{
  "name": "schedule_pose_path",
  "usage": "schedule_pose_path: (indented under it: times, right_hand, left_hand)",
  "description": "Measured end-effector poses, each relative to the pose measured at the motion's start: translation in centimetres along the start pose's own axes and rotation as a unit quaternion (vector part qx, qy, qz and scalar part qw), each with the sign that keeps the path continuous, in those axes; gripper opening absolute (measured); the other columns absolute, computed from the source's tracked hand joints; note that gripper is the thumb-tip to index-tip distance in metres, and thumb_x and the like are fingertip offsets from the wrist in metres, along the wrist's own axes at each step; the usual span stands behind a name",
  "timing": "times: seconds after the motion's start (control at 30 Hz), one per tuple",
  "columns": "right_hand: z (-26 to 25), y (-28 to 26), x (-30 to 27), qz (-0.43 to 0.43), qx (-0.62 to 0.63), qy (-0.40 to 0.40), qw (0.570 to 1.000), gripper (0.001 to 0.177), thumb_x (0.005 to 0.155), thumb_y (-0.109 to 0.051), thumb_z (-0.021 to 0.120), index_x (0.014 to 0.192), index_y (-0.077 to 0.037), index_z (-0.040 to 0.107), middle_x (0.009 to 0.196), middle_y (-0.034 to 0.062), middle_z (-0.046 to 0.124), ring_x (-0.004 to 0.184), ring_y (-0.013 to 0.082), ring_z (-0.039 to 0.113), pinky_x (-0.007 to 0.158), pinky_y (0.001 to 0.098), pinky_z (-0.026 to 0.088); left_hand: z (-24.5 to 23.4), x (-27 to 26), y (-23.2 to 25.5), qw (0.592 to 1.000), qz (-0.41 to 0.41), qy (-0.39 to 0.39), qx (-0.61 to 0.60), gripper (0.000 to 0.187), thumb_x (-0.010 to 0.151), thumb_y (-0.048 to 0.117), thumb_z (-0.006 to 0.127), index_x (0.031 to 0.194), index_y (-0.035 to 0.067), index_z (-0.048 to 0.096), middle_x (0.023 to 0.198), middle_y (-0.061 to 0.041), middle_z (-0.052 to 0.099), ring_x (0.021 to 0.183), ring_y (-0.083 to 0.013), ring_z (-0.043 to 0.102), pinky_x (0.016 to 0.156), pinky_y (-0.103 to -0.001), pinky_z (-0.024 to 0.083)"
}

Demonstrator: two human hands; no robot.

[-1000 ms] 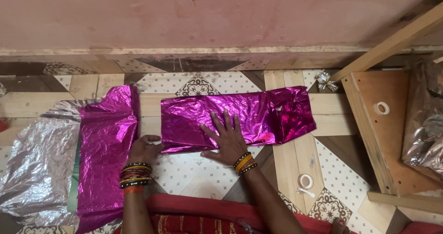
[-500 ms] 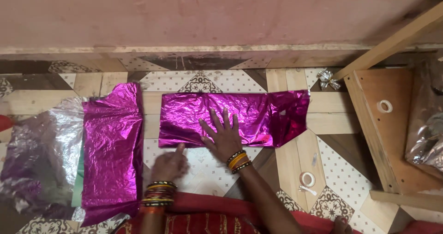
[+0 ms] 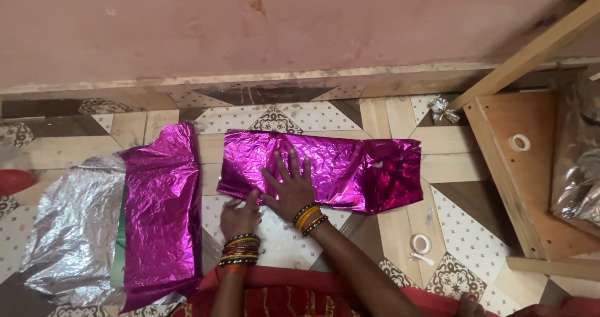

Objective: The person wraps a green diary in shiny pink wrapping paper on a tiled floor. They fold the paper around the diary, smooth the edges, and secure the folds with clear adhesive tape.

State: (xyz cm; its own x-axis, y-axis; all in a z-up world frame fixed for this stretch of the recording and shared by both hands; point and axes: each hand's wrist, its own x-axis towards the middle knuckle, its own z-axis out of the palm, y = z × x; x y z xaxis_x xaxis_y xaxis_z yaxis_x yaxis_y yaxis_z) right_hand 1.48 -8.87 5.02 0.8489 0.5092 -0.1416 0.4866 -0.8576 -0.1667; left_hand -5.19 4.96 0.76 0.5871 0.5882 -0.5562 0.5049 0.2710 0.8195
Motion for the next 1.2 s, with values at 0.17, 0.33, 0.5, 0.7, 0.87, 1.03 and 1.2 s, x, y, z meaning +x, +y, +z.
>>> schedule_pose_path:
  times: [0.17,0.33,0.5,0.7,0.87,1.03,1.2]
  right_hand:
    - [-0.7,0.4,1.0,-0.010,0.056,-0.027,0.998,0.089,0.084,-0.076,0.047,0.159,-0.035,0.020,0.168,0.0144,-0.001,0.151,0.0427,-0.011,0.115,0.0663,-0.010]
    - [0.3,5.6,4.8,-0.056,0.116,0.175,0.976,0.080,0.092,-0.056,0.060,0.161,-0.025,0.034,0.166,0.0207,0.032,0.152,0.0500,0.018,0.119,0.0651,0.009]
    - [0.3,8.1,8.9,0.037,0.146,0.149,0.977,0.061,0.089,-0.051,0.065,0.137,-0.014,0.060,0.120,0.0156,0.065,0.111,0.0356,0.060,0.101,0.0499,0.046]
    - [-0.6,7.4,11.0,0.116,0.162,0.052,0.979,0.054,0.078,-0.052,0.077,0.113,-0.012,0.073,0.113,0.0177,0.066,0.104,0.0343,0.064,0.090,0.0474,0.053]
    - [0.1,7.5,13.1,0.108,0.239,0.024,0.965,0.046,0.078,-0.045,0.074,0.110,-0.012,0.076,0.103,0.0150,0.075,0.093,0.0305,0.073,0.085,0.0419,0.057]
    - [0.4,6.9,14.3,0.161,0.287,0.039,0.943,0.040,0.076,-0.039,0.076,0.103,-0.009,0.073,0.085,0.0141,0.078,0.080,0.0276,0.076,0.081,0.0384,0.058]
    - [-0.2,7.3,14.7,0.187,0.388,-0.041,0.902,0.027,0.078,-0.032,0.080,0.093,-0.010,0.075,0.083,0.0098,0.078,0.068,0.0218,0.075,0.070,0.0317,0.059]
  left_hand:
    - [0.7,1.6,-0.1,0.980,0.087,0.057,0.168,0.054,0.071,0.040,0.093,0.099,0.000,0.070,0.080,-0.013,0.077,0.060,-0.0182,0.071,0.060,-0.027,0.053]
    - [0.5,2.6,0.4,0.994,0.029,0.033,0.098,0.037,0.077,0.027,0.087,0.098,0.001,0.071,0.077,-0.013,0.076,0.052,-0.0209,0.068,0.051,-0.034,0.053]
    - [0.4,3.1,1.4,0.995,0.090,0.046,-0.005,0.031,0.079,0.017,0.082,0.103,0.000,0.070,0.084,-0.015,0.075,0.060,-0.0194,0.068,0.056,-0.033,0.054]
    - [-1.1,4.6,2.8,0.987,0.130,0.091,-0.007,0.050,0.082,0.031,0.083,0.114,0.000,0.064,0.102,-0.015,0.073,0.092,-0.0260,0.071,0.083,-0.036,0.056]
    - [-0.7,3.9,2.6,0.969,0.089,0.102,0.205,0.064,0.071,0.048,0.089,0.109,0.002,0.069,0.096,-0.017,0.076,0.095,-0.0314,0.071,0.093,-0.041,0.051]
    - [-0.6,3.7,3.5,0.967,0.028,0.070,0.244,0.047,0.078,0.041,0.087,0.100,0.002,0.072,0.096,-0.017,0.075,0.087,-0.0308,0.074,0.088,-0.043,0.056]
    - [-0.4,3.6,3.5,0.973,0.008,0.055,0.225,0.030,0.083,0.027,0.082,0.095,0.003,0.070,0.089,-0.015,0.075,0.082,-0.0279,0.072,0.086,-0.043,0.054]
